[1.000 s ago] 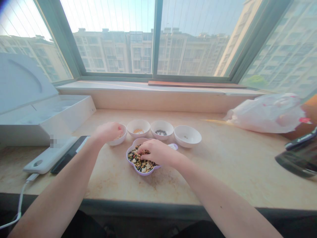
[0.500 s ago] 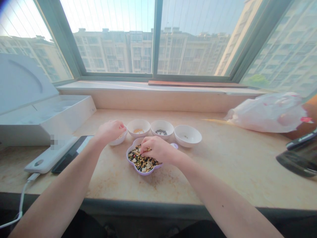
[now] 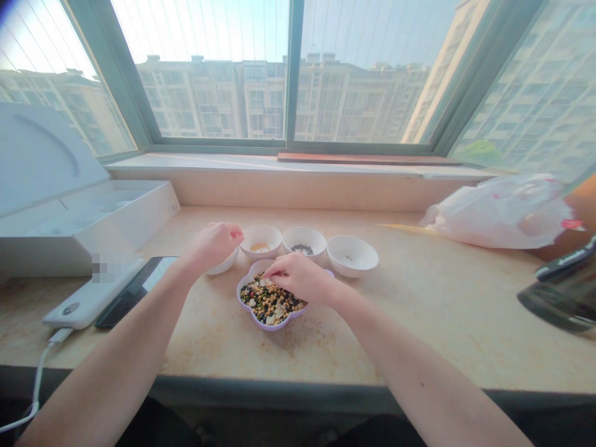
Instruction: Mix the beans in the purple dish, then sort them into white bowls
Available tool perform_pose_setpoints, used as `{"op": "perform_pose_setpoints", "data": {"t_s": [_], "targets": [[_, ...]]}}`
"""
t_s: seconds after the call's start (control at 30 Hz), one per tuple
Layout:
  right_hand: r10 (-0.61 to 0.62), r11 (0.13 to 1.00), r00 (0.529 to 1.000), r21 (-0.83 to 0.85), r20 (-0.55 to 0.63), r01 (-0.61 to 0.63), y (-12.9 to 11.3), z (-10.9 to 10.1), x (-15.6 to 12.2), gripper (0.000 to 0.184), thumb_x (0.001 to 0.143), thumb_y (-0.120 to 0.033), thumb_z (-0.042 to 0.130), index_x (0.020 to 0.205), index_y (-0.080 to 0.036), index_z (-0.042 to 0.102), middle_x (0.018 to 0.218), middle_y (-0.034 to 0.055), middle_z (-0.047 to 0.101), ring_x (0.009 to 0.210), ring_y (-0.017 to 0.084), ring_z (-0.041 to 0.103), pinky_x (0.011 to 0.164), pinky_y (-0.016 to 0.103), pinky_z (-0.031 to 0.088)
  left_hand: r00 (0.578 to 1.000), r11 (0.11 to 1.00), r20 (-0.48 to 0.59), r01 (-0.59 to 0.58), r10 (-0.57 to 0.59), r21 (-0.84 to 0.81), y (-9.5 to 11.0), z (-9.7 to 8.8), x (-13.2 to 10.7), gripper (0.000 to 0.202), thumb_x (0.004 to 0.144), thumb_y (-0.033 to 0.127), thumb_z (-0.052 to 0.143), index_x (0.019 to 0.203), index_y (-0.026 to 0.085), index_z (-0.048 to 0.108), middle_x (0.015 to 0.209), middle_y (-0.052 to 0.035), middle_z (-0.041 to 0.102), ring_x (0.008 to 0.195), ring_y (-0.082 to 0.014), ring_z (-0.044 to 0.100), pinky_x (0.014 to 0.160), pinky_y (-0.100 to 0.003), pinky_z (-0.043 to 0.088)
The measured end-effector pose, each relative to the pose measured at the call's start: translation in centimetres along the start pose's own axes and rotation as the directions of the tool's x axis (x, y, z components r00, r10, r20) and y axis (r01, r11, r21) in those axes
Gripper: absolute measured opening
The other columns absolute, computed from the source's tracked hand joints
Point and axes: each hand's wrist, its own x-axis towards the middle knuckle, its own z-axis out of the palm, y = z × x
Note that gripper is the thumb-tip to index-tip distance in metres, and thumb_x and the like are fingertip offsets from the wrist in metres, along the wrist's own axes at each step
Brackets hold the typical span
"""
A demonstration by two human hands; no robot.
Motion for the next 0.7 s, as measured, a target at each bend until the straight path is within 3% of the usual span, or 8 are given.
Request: {"op": "perform_pose_setpoints", "data": {"t_s": [0.13,0.27,0.37,0.47,0.6,0.7], "targets": [[0.085,0.989,0.989,0.133,-0.118,-0.069,-0.1,-0.2,0.0,0.016,0.085,-0.019,0.064,0.088,-0.019,0.079,0.089,0.005,0.079,0.083,0.019,0.072,0.078,0.032,0.055,0.961,0.928,-0.017,-0.272,0.277,-0.256,1.3,0.3,-0.4,0.026,0.096,0.027,0.054,0.102,0.019,0.078,0.107,-0.0076,0.078,0.097,-0.021,0.071,0.092,-0.032,0.052],[0.189,0.927,0.96,0.361,-0.209,-0.104,0.2,-0.4,0.2,0.01,0.083,-0.027,0.068,0.088,-0.018,0.067,0.085,0.0042,0.076,0.068,0.017,0.069,0.059,0.029,0.055,0.898,0.781,0.038,-0.36,0.439,-0.511,3.1,1.2,-0.9,0.024,0.098,0.027,0.055,0.099,0.02,0.078,0.099,-0.0024,0.079,0.088,-0.0154,0.07,0.084,-0.026,0.053],[0.254,0.854,0.938,0.51,-0.234,-0.105,0.6,-0.4,0.4,0.029,0.08,-0.039,0.076,0.088,-0.021,0.055,0.075,0.0014,0.072,0.061,0.016,0.068,0.05,0.026,0.053,0.905,0.748,0.027,-0.333,0.424,-0.574,4.0,1.9,-1.1,0.023,0.098,0.022,0.055,0.098,0.019,0.078,0.099,-0.0033,0.078,0.09,-0.0152,0.07,0.084,-0.026,0.052],[0.306,0.791,0.926,0.6,-0.22,-0.119,0.8,-0.3,0.5,0.041,0.075,-0.043,0.083,0.089,-0.022,0.051,0.071,0.0002,0.071,0.063,0.017,0.069,0.051,0.025,0.053,0.92,0.766,-0.018,-0.337,0.392,-0.547,4.4,2.1,-1.1,0.02,0.096,0.021,0.06,0.097,0.02,0.079,0.099,-0.0042,0.078,0.093,-0.0169,0.069,0.087,-0.028,0.052],[0.343,0.708,0.925,0.692,-0.163,-0.14,0.4,-0.5,0.6,0.039,0.077,-0.036,0.083,0.098,-0.022,0.053,0.078,0.0017,0.073,0.068,0.017,0.071,0.056,0.025,0.056,0.911,0.799,-0.058,-0.388,0.409,-0.461,4.3,1.8,-1.1,0.021,0.096,0.02,0.06,0.09,0.022,0.08,0.097,-0.0029,0.078,0.096,-0.0179,0.068,0.093,-0.031,0.05],[0.381,0.696,0.916,0.69,-0.124,-0.196,0.0,-0.5,0.5,0.035,0.084,-0.028,0.075,0.112,-0.021,0.055,0.09,0.0056,0.076,0.073,0.017,0.072,0.058,0.026,0.058,0.912,0.822,-0.075,-0.397,0.403,-0.408,3.9,1.9,-0.9,0.023,0.098,0.021,0.058,0.088,0.021,0.079,0.095,-0.0035,0.077,0.093,-0.0176,0.068,0.09,-0.03,0.05]]}}
